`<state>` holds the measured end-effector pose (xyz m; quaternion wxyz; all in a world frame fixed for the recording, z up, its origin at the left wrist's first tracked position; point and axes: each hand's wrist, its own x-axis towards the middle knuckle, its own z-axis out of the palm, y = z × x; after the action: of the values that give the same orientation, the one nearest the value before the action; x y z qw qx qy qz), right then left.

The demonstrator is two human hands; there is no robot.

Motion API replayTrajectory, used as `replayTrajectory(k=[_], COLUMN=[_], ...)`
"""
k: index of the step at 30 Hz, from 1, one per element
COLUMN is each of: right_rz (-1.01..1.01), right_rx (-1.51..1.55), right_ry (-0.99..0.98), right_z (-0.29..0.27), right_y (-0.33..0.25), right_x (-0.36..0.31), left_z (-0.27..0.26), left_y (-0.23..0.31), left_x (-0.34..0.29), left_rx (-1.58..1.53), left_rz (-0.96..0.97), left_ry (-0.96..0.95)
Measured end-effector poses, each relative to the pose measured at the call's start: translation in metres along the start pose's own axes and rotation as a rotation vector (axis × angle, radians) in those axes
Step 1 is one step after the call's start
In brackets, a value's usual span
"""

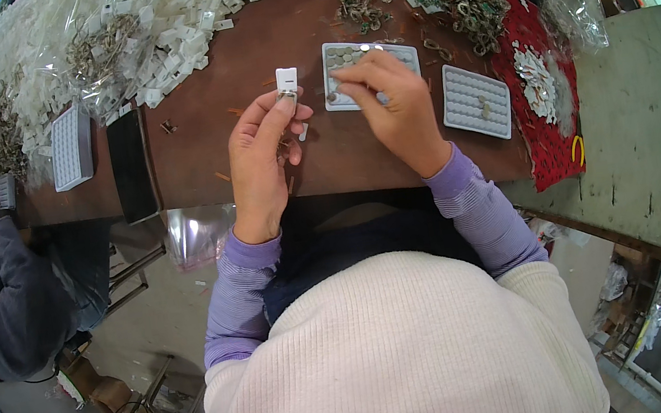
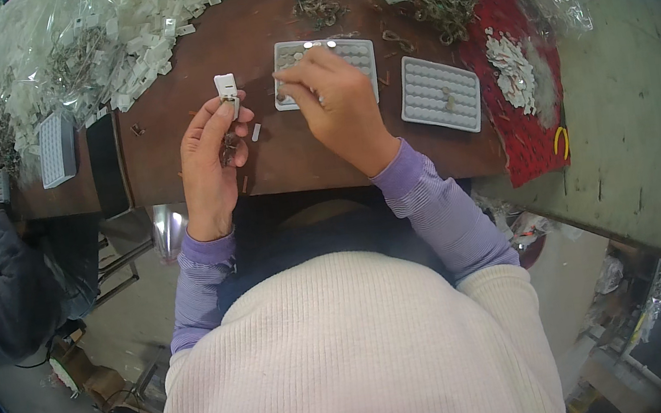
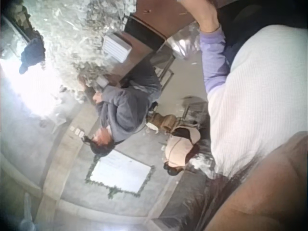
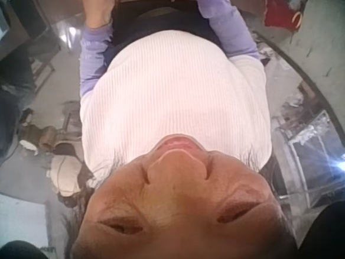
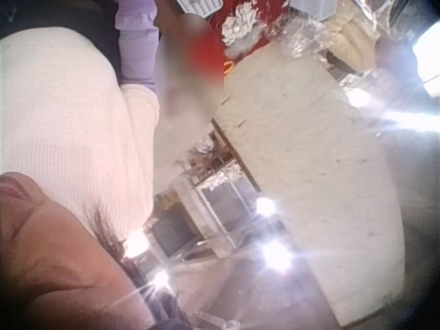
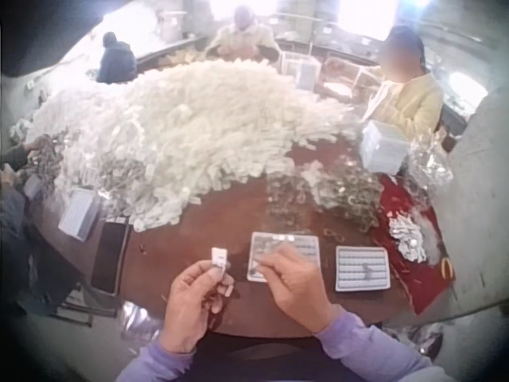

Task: The person assembles small electronic components at a cluttered workbench. They pick up small white rectangular parts and metallic pieces, then use a handheld soldering iron to join them. The person places the finished components into a white plastic tray.

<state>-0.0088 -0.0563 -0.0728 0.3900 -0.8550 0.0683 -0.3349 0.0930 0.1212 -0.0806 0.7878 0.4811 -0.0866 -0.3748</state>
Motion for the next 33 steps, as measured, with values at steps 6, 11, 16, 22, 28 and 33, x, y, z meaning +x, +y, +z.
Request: replayTrajectory(k=[6,11,16,22,28,33], right_rz=[-0.125,-0.075,-0.129,-0.017,0.083,0.035], right_rx=[-0.268,0.006,-0.003,0.122,0.073,-0.014], right_ry=[-0.096,0.074,0.133,0.109,0.162,0.098], right_z=[0.008,-0.013,-0.036,-0.051,-0.058,-0.058], right_y=[0.004,-0.014,-0.019,-0.021,-0.026,-0.022], right_x=[-0.006,-0.007,-0.015,-0.032,-0.031,-0.028], left_z=[0.004,0.025,0.05,0.061,0.058,0.045], left_y=[-0.006,-0.007,-0.01,-0.021,-0.019,-0.005], left_x=[0.002,-0.005,-0.012,-0.013,-0.008,-0.011], left_rx=[0.056,0.139,0.172,0.235,0.248,0.104], left_rz=[-0.003,0.043,0.021,0.061,-0.126,-0.307], left_ry=[0.021,-0.09,-0.152,-0.167,-0.239,-0.354])
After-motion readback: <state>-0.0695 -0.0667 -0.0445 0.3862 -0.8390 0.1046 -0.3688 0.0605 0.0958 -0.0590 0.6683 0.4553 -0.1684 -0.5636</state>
